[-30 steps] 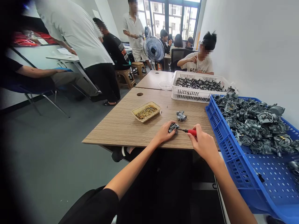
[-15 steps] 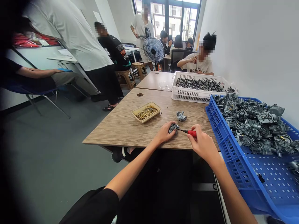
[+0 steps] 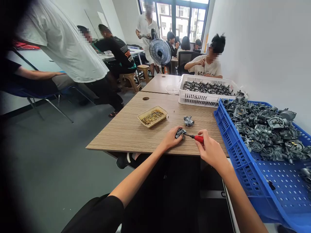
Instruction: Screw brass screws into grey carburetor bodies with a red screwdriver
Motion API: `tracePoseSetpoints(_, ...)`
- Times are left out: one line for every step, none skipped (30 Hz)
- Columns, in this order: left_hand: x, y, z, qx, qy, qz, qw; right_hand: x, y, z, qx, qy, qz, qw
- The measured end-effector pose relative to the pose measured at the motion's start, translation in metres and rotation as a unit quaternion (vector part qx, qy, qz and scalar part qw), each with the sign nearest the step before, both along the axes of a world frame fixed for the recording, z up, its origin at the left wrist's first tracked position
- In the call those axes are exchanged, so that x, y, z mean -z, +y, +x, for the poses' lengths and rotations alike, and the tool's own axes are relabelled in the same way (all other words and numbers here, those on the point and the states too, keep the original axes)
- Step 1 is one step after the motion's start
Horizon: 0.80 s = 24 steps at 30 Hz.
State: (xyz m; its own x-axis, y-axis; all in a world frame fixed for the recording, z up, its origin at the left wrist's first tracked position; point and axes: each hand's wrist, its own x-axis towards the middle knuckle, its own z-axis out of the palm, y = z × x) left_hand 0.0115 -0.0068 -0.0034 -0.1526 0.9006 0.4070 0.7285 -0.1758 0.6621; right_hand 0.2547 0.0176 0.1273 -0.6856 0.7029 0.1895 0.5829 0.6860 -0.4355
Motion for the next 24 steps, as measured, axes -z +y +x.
tracePoseSetpoints(-0.0001, -0.0001, -0.0001, 0.0, 0.0, 0.001, 1.0, 0.0002, -0.0001, 0.0, 0.002, 0.0, 0.005, 1.0)
tracePoseSetpoints(-0.0003, -0.0002, -0.0003, 0.0, 0.001, 0.003, 1.0, 0.0004, 0.0, -0.0001, 0.009, -0.003, 0.012, 1.0)
tracePoseSetpoints(-0.0004, -0.0002, -0.0004, 0.001, 0.001, 0.004, 1.0, 0.0005, 0.0003, -0.0001, 0.019, -0.01, 0.018, 1.0)
tracePoseSetpoints(-0.0005, -0.0003, -0.0005, 0.001, 0.002, 0.005, 1.0, 0.0006, 0.0008, -0.0002, 0.03, -0.018, 0.022, 0.999)
tracePoseSetpoints(-0.0006, -0.0003, -0.0006, 0.002, 0.002, 0.005, 1.0, 0.0006, 0.0013, -0.0002, 0.04, -0.026, 0.024, 0.999)
tracePoseSetpoints(-0.0006, -0.0004, -0.0006, 0.002, 0.002, 0.005, 1.0, 0.0005, 0.0017, -0.0003, 0.046, -0.033, 0.025, 0.998)
tracePoseSetpoints(-0.0007, -0.0004, -0.0006, 0.002, 0.001, 0.004, 1.0, 0.0003, 0.0021, -0.0003, 0.049, -0.036, 0.025, 0.998)
tracePoseSetpoints(-0.0007, -0.0005, -0.0005, 0.002, 0.001, 0.003, 1.0, 0.0002, 0.0022, -0.0004, 0.049, -0.036, 0.025, 0.998)
tracePoseSetpoints(-0.0008, -0.0007, -0.0005, 0.001, 0.0, 0.002, 1.0, 0.0, 0.0022, -0.0005, 0.047, -0.035, 0.026, 0.998)
tracePoseSetpoints(-0.001, -0.0009, -0.0004, 0.001, -0.001, 0.002, 1.0, -0.0002, 0.002, -0.0006, 0.045, -0.033, 0.027, 0.998)
tracePoseSetpoints(-0.0013, -0.0012, -0.0004, 0.0, -0.001, 0.002, 1.0, -0.0004, 0.0016, -0.0008, 0.044, -0.03, 0.028, 0.998)
tracePoseSetpoints(-0.0017, -0.0015, -0.0004, 0.001, -0.001, 0.003, 1.0, -0.0006, 0.0012, -0.0009, 0.044, -0.029, 0.027, 0.998)
tracePoseSetpoints(-0.002, -0.0018, -0.0004, 0.001, -0.001, 0.004, 1.0, -0.0007, 0.0008, -0.0009, 0.043, -0.027, 0.026, 0.998)
tracePoseSetpoints(-0.0025, -0.0022, -0.0004, 0.001, -0.001, 0.005, 1.0, -0.0007, 0.0005, -0.0009, 0.041, -0.025, 0.023, 0.999)
tracePoseSetpoints(-0.0028, -0.0024, -0.0004, 0.002, -0.001, 0.005, 1.0, -0.0008, 0.0003, -0.0007, 0.038, -0.023, 0.02, 0.999)
tracePoseSetpoints(-0.0032, -0.0026, -0.0005, 0.002, -0.001, 0.004, 1.0, -0.0007, 0.0003, -0.0003, 0.033, -0.019, 0.016, 0.999)
tracePoseSetpoints(-0.0036, -0.0027, -0.0005, 0.003, -0.001, 0.003, 1.0, -0.0005, 0.0004, 0.0001, 0.025, -0.015, 0.014, 0.999)
tracePoseSetpoints(-0.0039, -0.0027, -0.0004, 0.004, -0.002, 0.002, 1.0, -0.0002, 0.0005, 0.0005, 0.017, -0.011, 0.013, 1.0)
tracePoseSetpoints(-0.0041, -0.0027, -0.0004, 0.005, -0.003, 0.002, 1.0, 0.0001, 0.0008, 0.001, 0.009, -0.008, 0.013, 1.0)
tracePoseSetpoints(-0.0043, -0.0025, -0.0003, 0.006, -0.005, 0.001, 1.0, 0.0005, 0.0011, 0.0013, 0.005, -0.008, 0.016, 1.0)
tracePoseSetpoints(-0.0045, -0.0023, -0.0002, 0.007, -0.006, 0.001, 1.0, 0.0009, 0.0014, 0.0015, 0.005, -0.011, 0.019, 1.0)
tracePoseSetpoints(-0.0046, -0.0021, 0.0, 0.008, -0.008, 0.001, 1.0, 0.0013, 0.0017, 0.0016, 0.01, -0.017, 0.023, 1.0)
tracePoseSetpoints(-0.0047, -0.002, 0.0001, 0.007, -0.009, 0.001, 1.0, 0.0016, 0.0021, 0.0016, 0.019, -0.025, 0.027, 0.999)
tracePoseSetpoints(-0.0047, -0.0018, 0.0002, 0.007, -0.01, 0.001, 1.0, 0.0017, 0.0024, 0.0016, 0.029, -0.032, 0.03, 0.999)
